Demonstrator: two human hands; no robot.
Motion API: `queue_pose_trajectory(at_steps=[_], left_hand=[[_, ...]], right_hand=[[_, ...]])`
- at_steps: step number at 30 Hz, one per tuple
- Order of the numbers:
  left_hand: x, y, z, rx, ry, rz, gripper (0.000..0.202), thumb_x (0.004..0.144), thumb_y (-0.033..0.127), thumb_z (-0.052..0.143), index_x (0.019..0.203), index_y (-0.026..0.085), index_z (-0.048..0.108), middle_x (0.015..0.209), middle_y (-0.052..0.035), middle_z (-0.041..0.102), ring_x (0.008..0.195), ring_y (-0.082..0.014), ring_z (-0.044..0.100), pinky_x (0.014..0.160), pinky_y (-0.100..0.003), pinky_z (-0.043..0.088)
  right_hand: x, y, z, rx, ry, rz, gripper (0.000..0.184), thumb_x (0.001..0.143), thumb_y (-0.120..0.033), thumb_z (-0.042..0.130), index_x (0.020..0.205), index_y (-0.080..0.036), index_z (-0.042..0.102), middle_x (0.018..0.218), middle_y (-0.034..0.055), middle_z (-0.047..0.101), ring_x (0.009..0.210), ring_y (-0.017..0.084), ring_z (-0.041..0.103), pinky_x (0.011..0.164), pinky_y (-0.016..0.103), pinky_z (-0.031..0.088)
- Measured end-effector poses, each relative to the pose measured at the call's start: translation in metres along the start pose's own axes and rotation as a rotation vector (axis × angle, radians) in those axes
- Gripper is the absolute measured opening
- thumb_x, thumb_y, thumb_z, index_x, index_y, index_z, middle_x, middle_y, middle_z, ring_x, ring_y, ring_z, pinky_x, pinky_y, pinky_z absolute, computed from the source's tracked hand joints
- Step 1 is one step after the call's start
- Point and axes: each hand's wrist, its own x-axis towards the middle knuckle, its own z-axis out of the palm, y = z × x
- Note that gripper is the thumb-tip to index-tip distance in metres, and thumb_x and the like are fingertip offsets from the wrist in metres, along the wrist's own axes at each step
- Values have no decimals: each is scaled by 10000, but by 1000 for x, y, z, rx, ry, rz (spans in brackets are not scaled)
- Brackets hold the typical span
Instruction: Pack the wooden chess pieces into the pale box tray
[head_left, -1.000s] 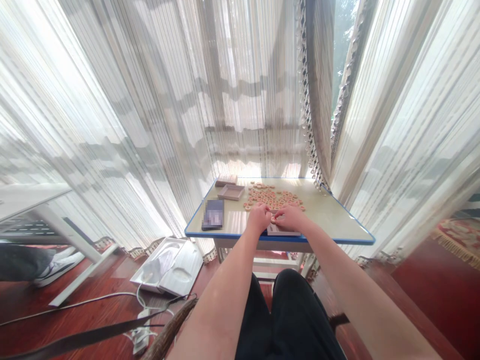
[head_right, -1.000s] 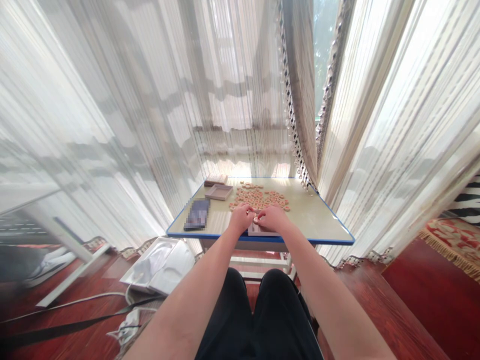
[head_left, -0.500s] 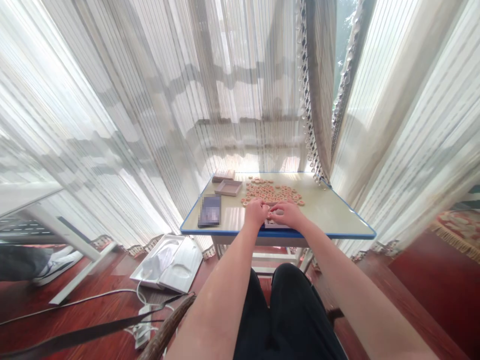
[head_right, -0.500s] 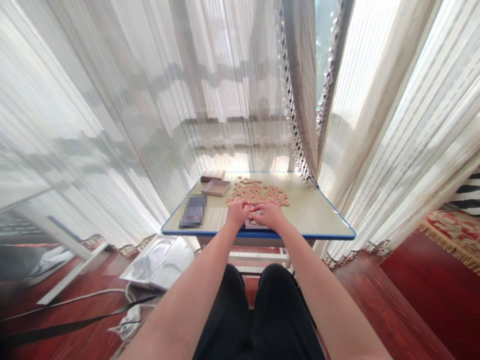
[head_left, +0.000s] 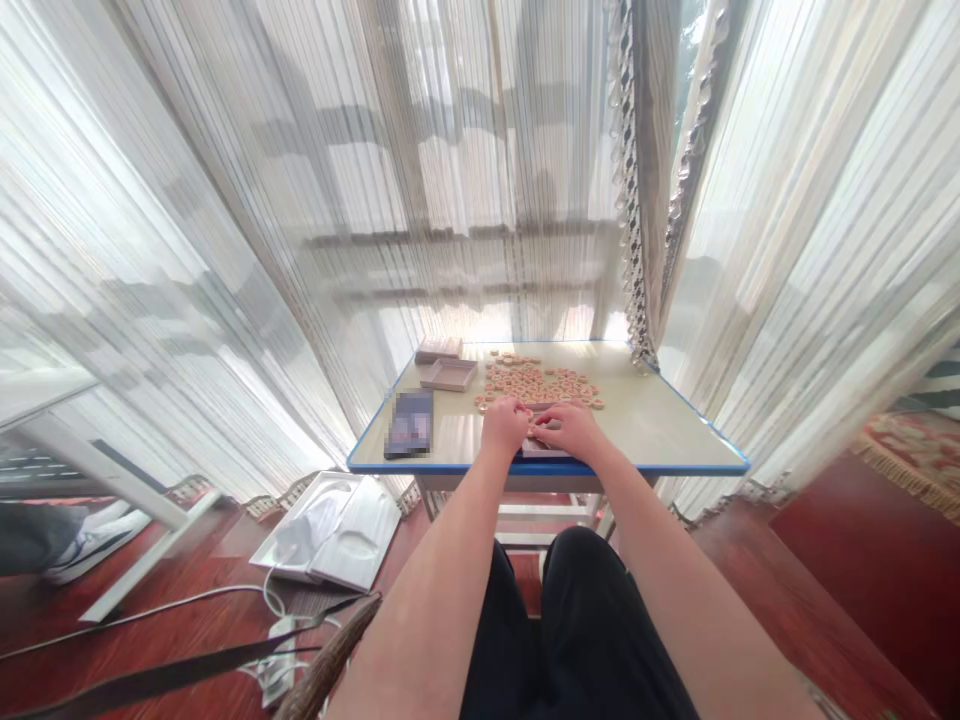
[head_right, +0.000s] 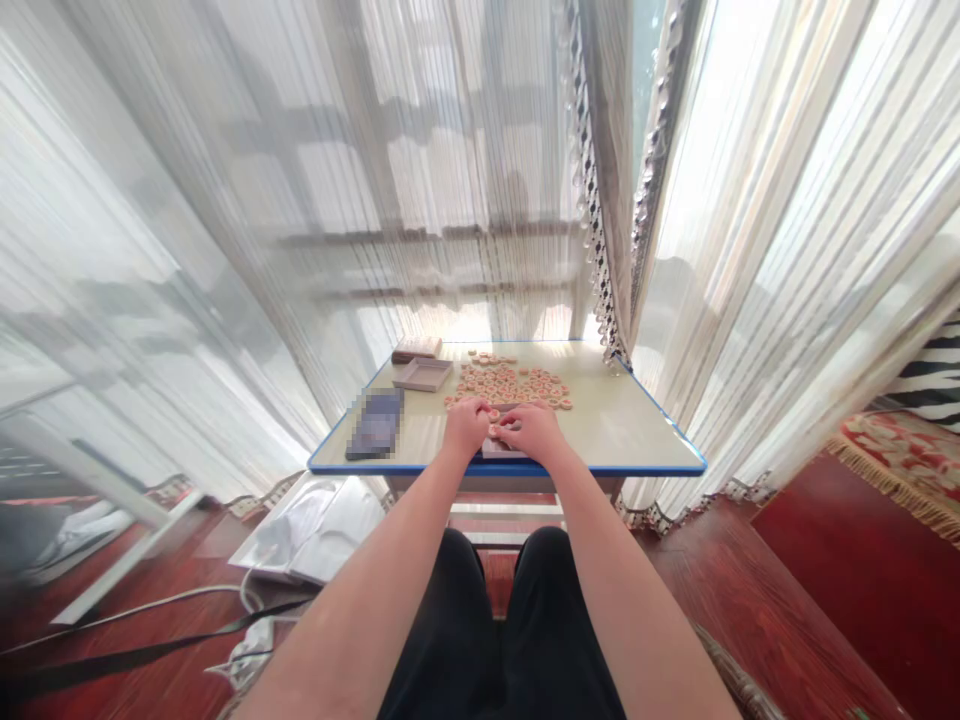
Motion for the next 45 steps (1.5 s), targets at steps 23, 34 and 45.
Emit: queue_pose_trajectory(at_steps=[23,34,45], left_hand=[[4,-6,3,-148,29,-37,322,767,104,360,775,166,676,862,-61,693,872,-171,604,837,-287,450],[5,-6,3,-78,-1,-22,327,726,81,383,786,156,695,877,-74,705,887,-177,616,859,-284,451],[3,-2,-4,-83,-33,-64,362,699,86,417,856,175,730,900,-63,722,902,-180,627,859,-269,453]], right_hand=[[2,-3,2,-84,-32,99,183,743,-379,603,829,-285,734,788,2,705,851,213,536,808,321,364],[-5,-7,-1,-102,-43,38,262,793,-334,557,1026,-282,665,821,3,688,870,199,542,863,311,356],[-2,-12,1,-307,-148,97,419,869,-522,402,1148,-294,616,1123,80,589,1099,266,455,959,399,283]])
